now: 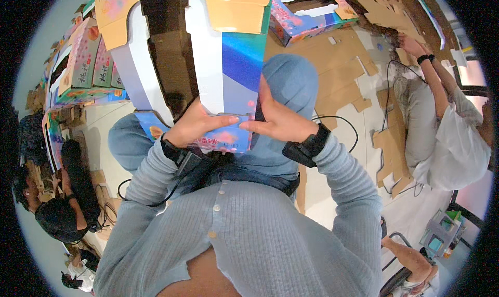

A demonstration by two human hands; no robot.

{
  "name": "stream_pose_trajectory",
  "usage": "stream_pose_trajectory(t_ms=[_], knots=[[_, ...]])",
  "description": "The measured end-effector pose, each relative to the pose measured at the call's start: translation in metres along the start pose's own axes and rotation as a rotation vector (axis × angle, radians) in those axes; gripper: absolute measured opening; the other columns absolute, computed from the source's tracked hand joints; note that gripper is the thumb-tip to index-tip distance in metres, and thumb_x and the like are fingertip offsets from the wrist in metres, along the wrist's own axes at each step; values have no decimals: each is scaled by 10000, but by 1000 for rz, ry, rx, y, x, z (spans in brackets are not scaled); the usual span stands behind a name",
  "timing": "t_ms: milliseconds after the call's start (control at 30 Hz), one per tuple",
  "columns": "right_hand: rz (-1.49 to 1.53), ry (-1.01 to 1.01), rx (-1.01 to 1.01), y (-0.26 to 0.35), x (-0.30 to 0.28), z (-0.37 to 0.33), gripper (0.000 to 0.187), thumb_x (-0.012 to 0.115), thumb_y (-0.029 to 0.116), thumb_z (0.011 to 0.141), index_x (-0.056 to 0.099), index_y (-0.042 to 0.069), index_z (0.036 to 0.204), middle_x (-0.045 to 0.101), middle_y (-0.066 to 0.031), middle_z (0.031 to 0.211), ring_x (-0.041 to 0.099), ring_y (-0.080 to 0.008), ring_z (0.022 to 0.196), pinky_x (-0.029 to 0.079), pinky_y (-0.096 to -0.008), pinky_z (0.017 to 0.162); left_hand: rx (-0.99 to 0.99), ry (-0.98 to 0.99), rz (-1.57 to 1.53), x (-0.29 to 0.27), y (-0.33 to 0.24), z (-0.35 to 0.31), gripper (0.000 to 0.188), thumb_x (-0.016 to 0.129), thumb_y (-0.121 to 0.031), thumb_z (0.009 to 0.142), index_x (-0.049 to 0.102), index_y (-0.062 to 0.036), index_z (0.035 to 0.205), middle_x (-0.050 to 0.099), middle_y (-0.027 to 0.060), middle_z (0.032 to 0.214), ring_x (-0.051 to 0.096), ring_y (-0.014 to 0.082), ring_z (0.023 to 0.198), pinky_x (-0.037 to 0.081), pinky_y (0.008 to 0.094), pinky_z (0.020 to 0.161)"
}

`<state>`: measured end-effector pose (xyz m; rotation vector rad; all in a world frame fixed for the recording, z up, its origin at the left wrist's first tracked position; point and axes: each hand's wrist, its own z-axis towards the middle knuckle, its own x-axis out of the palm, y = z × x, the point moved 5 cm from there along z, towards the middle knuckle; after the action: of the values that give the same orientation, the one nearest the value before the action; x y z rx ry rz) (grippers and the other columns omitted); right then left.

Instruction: Assembling and stacking cardboard fruit boxes while sitting on the floor.

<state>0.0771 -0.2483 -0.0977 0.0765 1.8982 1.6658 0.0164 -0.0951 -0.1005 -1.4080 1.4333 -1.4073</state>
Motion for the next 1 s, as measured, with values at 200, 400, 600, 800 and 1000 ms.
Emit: stream_pose_trajectory(t_ms=[200, 400, 600, 800, 1000], knots=[[503, 131, 23, -4, -1, -5, 986, 628, 154, 900, -172, 24, 1462, 97, -208, 1533, 161, -274, 1418, 171, -388, 1146, -48, 23, -37, -2, 2, -5, 392, 699, -80, 823, 575, 2, 1186, 650, 72, 1080, 594, 134, 990, 483, 300, 869], [513, 151, 125, -16, -2, -12, 943, 620, 95, 898, -117, 65, 1485, 172, -197, 1519, 244, -272, 1394, 271, -405, 1116, -95, 79, -3, -3, 6, -10, 435, 685, -61, 831, 541, -13, 1239, 625, 77, 1154, 585, 158, 1051, 470, 314, 915], [406, 83, 200, -23, -8, -10, 1006, 748, 121, 793, 29, 83, 1495, 402, -191, 1407, 439, -280, 1280, 421, -381, 1012, -246, 146, -105, 5, 12, -20, 431, 678, -46, 837, 537, -10, 1243, 631, 82, 1141, 608, 171, 1015, 516, 323, 861], [47, 42, 163, -20, -8, -8, 997, 850, 195, 657, 223, 37, 1416, 614, -202, 1141, 615, -264, 1057, 524, -359, 863, -293, 153, -109, 9, 17, -24, 468, 709, -80, 817, 534, -23, 1247, 627, 78, 1130, 605, 169, 999, 547, 323, 791], [-336, -108, -153, -21, -3, -13, 879, 859, 345, 603, 427, 44, 1307, 628, -184, 1113, 637, -293, 999, 522, -358, 802, -161, 169, 82, 8, 25, -15, 492, 746, -115, 784, 546, -7, 1220, 625, 99, 1119, 605, 174, 990, 552, 335, 765]])
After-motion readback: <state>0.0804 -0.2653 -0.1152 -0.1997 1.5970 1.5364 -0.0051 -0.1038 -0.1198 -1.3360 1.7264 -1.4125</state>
